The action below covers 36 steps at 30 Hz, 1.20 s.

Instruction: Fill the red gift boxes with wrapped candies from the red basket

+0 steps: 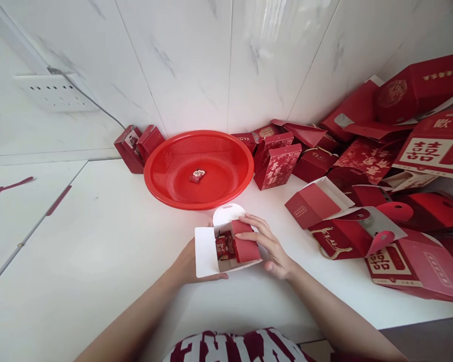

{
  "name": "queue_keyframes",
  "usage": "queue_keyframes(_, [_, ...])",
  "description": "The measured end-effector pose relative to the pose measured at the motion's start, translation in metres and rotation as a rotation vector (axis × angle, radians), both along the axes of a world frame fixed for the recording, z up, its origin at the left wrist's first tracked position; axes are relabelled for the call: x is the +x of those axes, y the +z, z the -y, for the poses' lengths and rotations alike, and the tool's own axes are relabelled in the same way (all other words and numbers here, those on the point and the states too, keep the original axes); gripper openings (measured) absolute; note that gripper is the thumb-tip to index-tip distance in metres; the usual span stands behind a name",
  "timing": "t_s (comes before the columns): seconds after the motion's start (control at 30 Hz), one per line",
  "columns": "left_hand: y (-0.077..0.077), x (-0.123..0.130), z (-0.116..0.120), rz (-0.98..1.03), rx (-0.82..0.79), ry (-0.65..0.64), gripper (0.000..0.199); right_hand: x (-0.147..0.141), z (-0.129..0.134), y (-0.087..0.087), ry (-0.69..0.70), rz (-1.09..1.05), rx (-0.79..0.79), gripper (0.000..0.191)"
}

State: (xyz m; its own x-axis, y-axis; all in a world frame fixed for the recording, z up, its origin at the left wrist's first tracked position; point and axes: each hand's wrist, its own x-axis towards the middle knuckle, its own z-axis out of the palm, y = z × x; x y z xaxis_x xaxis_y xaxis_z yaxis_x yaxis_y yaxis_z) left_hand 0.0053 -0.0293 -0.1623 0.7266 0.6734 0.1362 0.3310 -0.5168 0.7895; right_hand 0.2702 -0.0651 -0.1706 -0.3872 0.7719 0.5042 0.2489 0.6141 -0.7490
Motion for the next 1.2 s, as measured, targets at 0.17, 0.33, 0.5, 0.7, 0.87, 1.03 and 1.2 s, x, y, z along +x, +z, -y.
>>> queue_keyframes(0.17, [-0.021,-0.003,-0.001,0.032,0.084,0.046,0.115,0.002,-0.002,0.002,0.005,-0.016,-0.069,0.081])
queue_keyframes(0.33, [-0.023,-0.002,-0.001,0.127,0.364,-0.004,0.113,0.001,-0.003,-0.003,0.034,-0.065,-0.020,0.085])
queue_keyframes(0.5, [-0.023,-0.003,-0.004,0.178,0.404,-0.055,0.095,0.000,0.000,-0.005,0.048,-0.024,0.025,0.085])
queue_keyframes(0.7, [-0.023,-0.005,-0.002,0.150,0.352,-0.025,0.086,-0.003,0.003,0.000,0.007,0.094,0.064,0.077])
queue_keyframes(0.87, [-0.024,-0.004,-0.002,0.137,0.345,-0.012,0.080,-0.008,0.002,0.004,-0.033,0.085,0.066,0.057])
queue_keyframes(1.03, [-0.023,-0.007,-0.003,0.177,0.318,-0.009,0.070,-0.023,0.012,0.005,-0.159,-0.046,-0.063,0.032])
queue_keyframes(1.2, [-0.016,0.000,0.005,0.230,0.275,0.036,0.059,-0.043,0.019,-0.001,-0.172,-0.331,-0.383,0.070])
